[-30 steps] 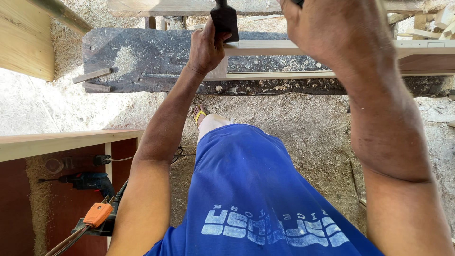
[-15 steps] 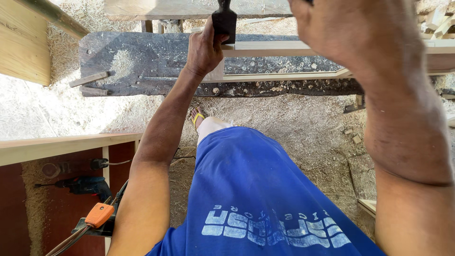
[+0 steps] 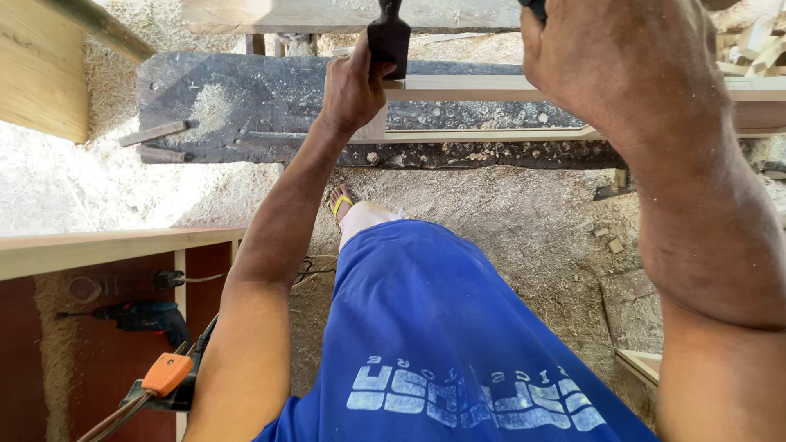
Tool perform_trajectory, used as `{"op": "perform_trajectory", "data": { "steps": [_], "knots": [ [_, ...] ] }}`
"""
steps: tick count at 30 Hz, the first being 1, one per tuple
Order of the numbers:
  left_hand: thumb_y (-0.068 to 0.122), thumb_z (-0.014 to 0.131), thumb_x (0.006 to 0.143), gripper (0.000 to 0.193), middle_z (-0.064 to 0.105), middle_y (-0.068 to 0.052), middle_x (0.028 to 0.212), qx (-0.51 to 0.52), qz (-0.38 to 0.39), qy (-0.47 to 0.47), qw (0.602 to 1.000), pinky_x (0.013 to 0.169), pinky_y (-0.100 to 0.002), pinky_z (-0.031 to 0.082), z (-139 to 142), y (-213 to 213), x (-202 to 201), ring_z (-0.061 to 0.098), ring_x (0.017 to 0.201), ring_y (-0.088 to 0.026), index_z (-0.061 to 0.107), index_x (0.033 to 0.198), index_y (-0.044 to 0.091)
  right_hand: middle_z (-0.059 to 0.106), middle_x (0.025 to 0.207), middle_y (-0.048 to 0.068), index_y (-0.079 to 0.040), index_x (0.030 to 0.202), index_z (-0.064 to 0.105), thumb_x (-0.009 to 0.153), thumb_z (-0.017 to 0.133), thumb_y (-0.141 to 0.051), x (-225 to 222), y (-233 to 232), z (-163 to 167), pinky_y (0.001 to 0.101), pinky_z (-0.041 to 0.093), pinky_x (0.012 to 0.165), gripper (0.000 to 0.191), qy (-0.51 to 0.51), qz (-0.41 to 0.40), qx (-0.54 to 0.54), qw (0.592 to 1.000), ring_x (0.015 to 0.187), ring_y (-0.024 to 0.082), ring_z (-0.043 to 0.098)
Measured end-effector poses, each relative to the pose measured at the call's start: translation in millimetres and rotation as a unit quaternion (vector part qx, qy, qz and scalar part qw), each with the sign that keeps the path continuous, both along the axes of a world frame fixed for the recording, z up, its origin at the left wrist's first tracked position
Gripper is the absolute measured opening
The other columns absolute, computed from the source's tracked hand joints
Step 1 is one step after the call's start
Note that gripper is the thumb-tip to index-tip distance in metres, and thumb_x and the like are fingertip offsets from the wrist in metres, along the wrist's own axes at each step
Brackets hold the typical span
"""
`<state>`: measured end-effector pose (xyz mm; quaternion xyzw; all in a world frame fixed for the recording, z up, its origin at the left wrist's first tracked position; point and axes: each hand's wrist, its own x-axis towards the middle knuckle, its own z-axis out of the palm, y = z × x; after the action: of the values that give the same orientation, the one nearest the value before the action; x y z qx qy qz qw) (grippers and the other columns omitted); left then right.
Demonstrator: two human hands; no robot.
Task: The person saws a wooden board resting on a workbench, then works on a wooden frame, using a chisel and mallet to trim the joints and a hammer to tap pieces into place along the frame edges.
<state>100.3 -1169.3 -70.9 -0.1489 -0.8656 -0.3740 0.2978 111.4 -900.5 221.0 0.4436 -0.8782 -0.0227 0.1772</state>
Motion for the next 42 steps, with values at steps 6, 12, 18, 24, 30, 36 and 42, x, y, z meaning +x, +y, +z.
{"op": "perform_trajectory", "data": {
  "steps": [6, 12, 18, 24, 30, 36, 42],
  "knots": [
    [0.01, 0.061, 0.111, 0.033, 0.077, -0.007, 0.081, -0.012, 0.013, -0.039, 0.999, 0.044, -0.031, 0.059, 0, 0, -1, 0.071, 0.052, -0.019, 0.045, 0.14, 0.006, 0.065, 0.088, 0.025, 0.009, 0.127, 0.06, 0.101, 0.077, -0.012, 8, 5, -5, 0.037, 0.064, 0.055, 0.038, -0.054, -0.047, -0.013, 0.997, 0.073, 0.03, 0.072],
    [0.006, 0.064, 0.106, 0.048, 0.076, -0.013, 0.083, -0.023, 0.006, -0.005, 1.0, 0.056, -0.036, 0.065, 1, 1, 1, 0.077, 0.066, -0.028, 0.036, 0.145, 0.003, 0.062, 0.099, 0.028, 0.008, 0.135, 0.054, 0.1, 0.08, -0.009, 14, 14, -11, 0.0363, 0.063, 0.058, 0.047, -0.057, -0.029, -0.055, 0.996, 0.077, 0.032, 0.071],
    [0.004, 0.064, 0.106, 0.053, 0.076, -0.013, 0.082, -0.028, -0.006, -0.011, 1.0, 0.057, -0.039, 0.064, 4, 1, 1, 0.077, 0.068, -0.029, 0.033, 0.149, 0.005, 0.063, 0.099, 0.028, 0.006, 0.134, 0.056, 0.103, 0.078, -0.01, 15, 16, -18, 0.0379, 0.063, 0.058, 0.041, -0.078, -0.03, -0.093, 0.992, 0.077, 0.034, 0.072],
    [0.006, 0.063, 0.108, 0.046, 0.076, -0.013, 0.083, -0.027, -0.012, -0.02, 0.999, 0.059, -0.038, 0.066, 10, -1, 1, 0.078, 0.069, -0.03, 0.037, 0.145, 0.008, 0.065, 0.093, 0.022, 0.004, 0.127, 0.062, 0.107, 0.077, -0.011, 16, 13, -16, 0.0378, 0.062, 0.058, 0.03, -0.075, -0.029, -0.116, 0.99, 0.076, 0.031, 0.071],
    [0.007, 0.062, 0.108, 0.044, 0.076, -0.012, 0.082, -0.023, -0.012, -0.019, 0.999, 0.058, -0.035, 0.067, 9, -2, -1, 0.078, 0.067, -0.027, 0.038, 0.145, 0.006, 0.063, 0.081, 0.016, 0.003, 0.11, 0.064, 0.111, 0.073, -0.012, 16, 24, 1, 0.0325, 0.053, 0.046, 0.017, -0.112, -0.066, -0.108, 0.986, 0.061, 0.023, 0.062],
    [0.011, 0.063, 0.11, 0.046, 0.075, -0.014, 0.082, -0.046, -0.009, -0.024, 0.999, 0.054, -0.035, 0.064, 8, -3, -5, 0.076, 0.064, -0.026, 0.035, 0.145, 0.003, 0.063, 0.081, 0.017, 0.002, 0.109, 0.063, 0.111, 0.07, -0.012, 17, 29, 12, 0.0322, 0.052, 0.048, 0.016, -0.05, -0.15, -0.068, 0.985, 0.061, 0.022, 0.062],
    [0.01, 0.063, 0.11, 0.039, 0.076, -0.015, 0.082, -0.042, -0.003, -0.057, 0.997, 0.05, -0.036, 0.062, 10, -3, -8, 0.075, 0.06, -0.027, 0.041, 0.14, 0.002, 0.064, 0.087, 0.021, 0.005, 0.117, 0.059, 0.106, 0.073, -0.011, 10, 18, -4, 0.032, 0.056, 0.051, 0.024, -0.084, -0.067, -0.055, 0.993, 0.066, 0.026, 0.065]
  ]
}}
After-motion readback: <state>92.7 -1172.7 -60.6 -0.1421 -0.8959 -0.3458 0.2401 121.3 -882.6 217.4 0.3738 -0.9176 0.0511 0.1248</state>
